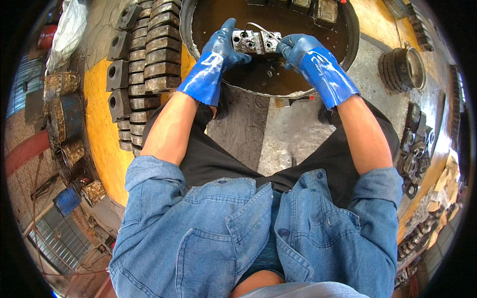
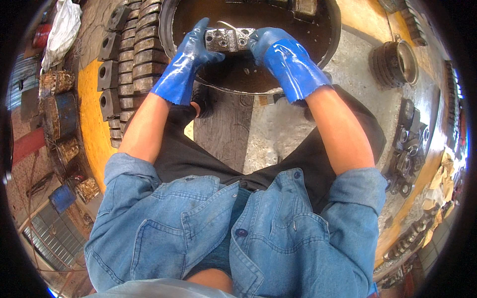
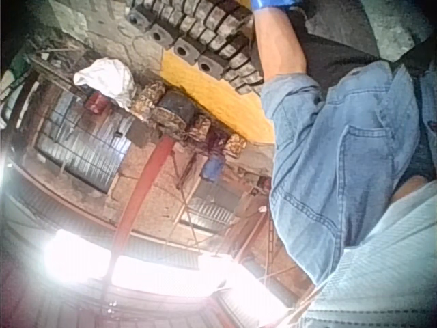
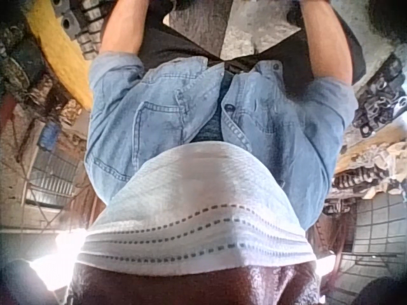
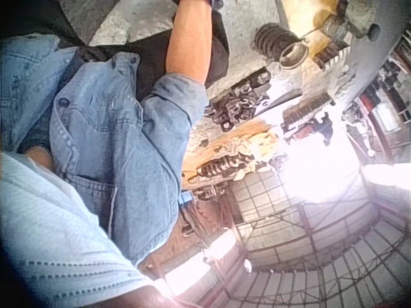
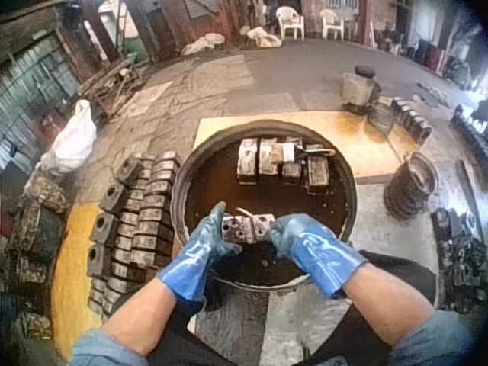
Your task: The person, wearing blue gloves, cleans metal blocks and rings by dipping them into a bucket of dark liquid and scrubbing them with a small brush. They handle each part individually, lifting them out of the liquid to scrub the surfaces and then placing them back or setting them aside.
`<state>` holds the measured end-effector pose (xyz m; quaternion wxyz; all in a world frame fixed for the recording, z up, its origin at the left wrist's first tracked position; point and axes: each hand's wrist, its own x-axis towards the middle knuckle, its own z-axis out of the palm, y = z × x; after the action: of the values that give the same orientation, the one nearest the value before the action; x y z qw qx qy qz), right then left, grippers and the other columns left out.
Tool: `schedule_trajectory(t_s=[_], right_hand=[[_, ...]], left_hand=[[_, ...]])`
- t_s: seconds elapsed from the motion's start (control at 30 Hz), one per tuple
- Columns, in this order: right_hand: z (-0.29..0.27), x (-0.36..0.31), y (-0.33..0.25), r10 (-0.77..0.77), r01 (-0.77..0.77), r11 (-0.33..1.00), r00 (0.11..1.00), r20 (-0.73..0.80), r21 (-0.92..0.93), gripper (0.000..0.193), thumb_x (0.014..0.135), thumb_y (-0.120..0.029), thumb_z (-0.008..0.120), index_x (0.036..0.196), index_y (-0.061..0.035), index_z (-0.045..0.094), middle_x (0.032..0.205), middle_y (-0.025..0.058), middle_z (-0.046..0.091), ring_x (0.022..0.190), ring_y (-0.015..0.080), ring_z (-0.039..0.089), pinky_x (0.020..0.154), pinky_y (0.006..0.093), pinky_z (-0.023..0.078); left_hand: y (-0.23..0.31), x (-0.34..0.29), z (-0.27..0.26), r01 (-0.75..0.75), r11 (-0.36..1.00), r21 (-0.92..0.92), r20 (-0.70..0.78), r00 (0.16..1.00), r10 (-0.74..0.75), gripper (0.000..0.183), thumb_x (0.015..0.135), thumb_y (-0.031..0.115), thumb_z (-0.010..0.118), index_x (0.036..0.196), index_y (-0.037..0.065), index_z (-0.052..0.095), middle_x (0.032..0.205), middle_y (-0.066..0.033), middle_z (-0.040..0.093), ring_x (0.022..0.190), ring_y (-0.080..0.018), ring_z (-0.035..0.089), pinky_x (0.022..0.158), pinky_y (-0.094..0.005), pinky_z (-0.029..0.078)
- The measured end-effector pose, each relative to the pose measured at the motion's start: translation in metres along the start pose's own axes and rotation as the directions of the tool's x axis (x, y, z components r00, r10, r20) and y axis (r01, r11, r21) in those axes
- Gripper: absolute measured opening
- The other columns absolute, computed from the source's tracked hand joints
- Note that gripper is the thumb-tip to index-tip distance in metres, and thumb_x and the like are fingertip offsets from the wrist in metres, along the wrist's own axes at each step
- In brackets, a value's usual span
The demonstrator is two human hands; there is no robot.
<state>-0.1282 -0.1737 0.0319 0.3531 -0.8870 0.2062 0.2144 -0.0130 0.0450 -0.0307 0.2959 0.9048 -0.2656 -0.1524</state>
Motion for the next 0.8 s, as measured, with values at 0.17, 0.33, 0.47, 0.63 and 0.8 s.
schedule_trajectory(t_s=[0.17, 0.33, 0.47, 0.63, 0.8], right_hand=[[-0.009, -0.006, 0.003, 0.015, -0.026, 0.997, 0.991, 0.137, 0.078, 0.026, 0.109, -0.027, 0.060, 0.121, -0.0099, 0.076, 0.088, 0.0074, 0.078, 0.071, 0.0163, 0.074, 0.058, 0.0321, 0.058], [0.000, 0.000, 0.006, 0.003, -0.022, 0.980, 0.995, 0.097, 0.199, 0.027, 0.109, -0.027, 0.059, 0.123, -0.0106, 0.075, 0.087, 0.0065, 0.077, 0.068, 0.0144, 0.071, 0.057, 0.0314, 0.057], [-0.005, -0.003, 0.000, 0.032, -0.039, 0.993, 0.997, 0.066, 0.108, 0.028, 0.109, -0.027, 0.058, 0.123, -0.0091, 0.075, 0.088, 0.0076, 0.077, 0.065, 0.0146, 0.069, 0.056, 0.0312, 0.057], [-0.004, -0.007, -0.003, -0.004, -0.011, 0.990, 0.994, 0.106, 0.139, 0.027, 0.109, -0.025, 0.056, 0.118, -0.0091, 0.076, 0.079, 0.0072, 0.075, 0.061, 0.0148, 0.068, 0.054, 0.0304, 0.055], [-0.004, 0.030, 0.041, -0.011, 0.024, 0.981, 0.998, 0.069, -0.192, 0.025, 0.107, -0.022, 0.058, 0.118, -0.0095, 0.076, 0.079, 0.0062, 0.075, 0.067, 0.0154, 0.072, 0.057, 0.0332, 0.056]], left_hand=[[0.005, -0.001, -0.001, 0.012, 0.999, 0.043, 0.003, 1.000, -0.012, 0.111, 0.064, 0.023, 0.101, 0.157, 0.004, 0.043, 0.138, -0.0223, 0.068, 0.128, -0.0364, 0.067, 0.108, -0.0421, 0.054], [-0.005, 0.002, 0.004, -0.052, 0.997, 0.059, -0.025, 0.998, 0.054, 0.111, 0.064, 0.023, 0.101, 0.156, 0.002, 0.043, 0.136, -0.0235, 0.069, 0.127, -0.0368, 0.067, 0.107, -0.0417, 0.055], [0.004, -0.002, -0.004, -0.008, 1.000, 0.002, 0.016, 1.000, 0.008, 0.111, 0.064, 0.022, 0.101, 0.155, -0.002, 0.043, 0.136, -0.0251, 0.069, 0.126, -0.0366, 0.067, 0.105, -0.0407, 0.055], [0.002, 0.001, 0.000, -0.056, 0.993, 0.107, -0.027, 0.998, 0.059, 0.111, 0.063, 0.022, 0.100, 0.155, -0.002, 0.043, 0.136, -0.0247, 0.068, 0.126, -0.0355, 0.067, 0.106, -0.0403, 0.054], [0.001, 0.002, 0.001, -0.051, 0.998, 0.026, 0.009, 0.999, 0.051, 0.110, 0.064, 0.024, 0.100, 0.156, 0.001, 0.044, 0.141, -0.0248, 0.065, 0.131, -0.0378, 0.064, 0.110, -0.0424, 0.053]])
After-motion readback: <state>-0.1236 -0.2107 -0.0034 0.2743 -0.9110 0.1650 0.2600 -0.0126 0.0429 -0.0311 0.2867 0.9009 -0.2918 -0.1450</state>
